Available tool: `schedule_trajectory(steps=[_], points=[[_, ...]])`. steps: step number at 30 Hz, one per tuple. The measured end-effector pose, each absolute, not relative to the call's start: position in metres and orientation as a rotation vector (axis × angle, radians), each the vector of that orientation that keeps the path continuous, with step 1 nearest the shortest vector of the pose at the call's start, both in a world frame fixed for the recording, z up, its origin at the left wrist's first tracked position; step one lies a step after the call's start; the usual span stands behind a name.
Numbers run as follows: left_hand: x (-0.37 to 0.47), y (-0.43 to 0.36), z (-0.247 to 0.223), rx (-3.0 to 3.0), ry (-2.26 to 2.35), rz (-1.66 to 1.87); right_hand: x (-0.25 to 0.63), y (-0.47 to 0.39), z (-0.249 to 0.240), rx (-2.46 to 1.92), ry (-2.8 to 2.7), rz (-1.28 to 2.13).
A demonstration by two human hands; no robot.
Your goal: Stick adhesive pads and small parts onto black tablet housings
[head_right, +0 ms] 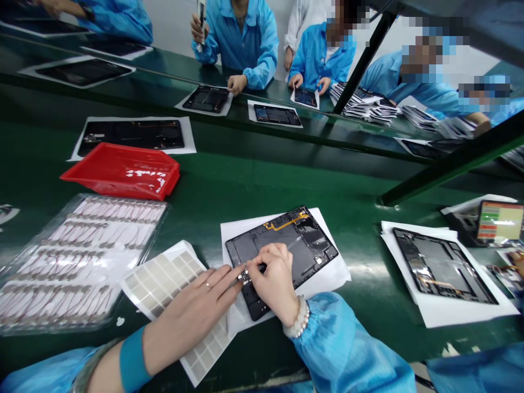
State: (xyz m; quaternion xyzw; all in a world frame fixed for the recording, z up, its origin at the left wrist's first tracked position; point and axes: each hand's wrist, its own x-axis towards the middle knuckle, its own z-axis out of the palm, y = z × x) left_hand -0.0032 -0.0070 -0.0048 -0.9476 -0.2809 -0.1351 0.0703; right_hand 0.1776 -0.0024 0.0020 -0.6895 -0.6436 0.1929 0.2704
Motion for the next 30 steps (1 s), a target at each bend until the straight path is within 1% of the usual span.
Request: schedule_trajectory(steps=[10, 18, 25, 30], points=[[0.000, -0.004, -0.001, -2.864, -0.735, -0.281, 0.179, -0.003, 0.005, -1.890, -1.822, 0.489], [0.006, -0.004, 0.006, -2.892, -0.706, -0.198, 0.190, -0.001, 0.012, -1.806, -2.072, 0.241], [0.011, -0.008, 0.010, -2.860, -0.710, -0.171, 0.207, 0.005, 0.010, -1.747, -1.996, 0.170], [0.012, 0.004, 0.016, -2.912, -0.663, -0.142, 0.223, 0.008, 0.002, -1.677, -1.993, 0.273]])
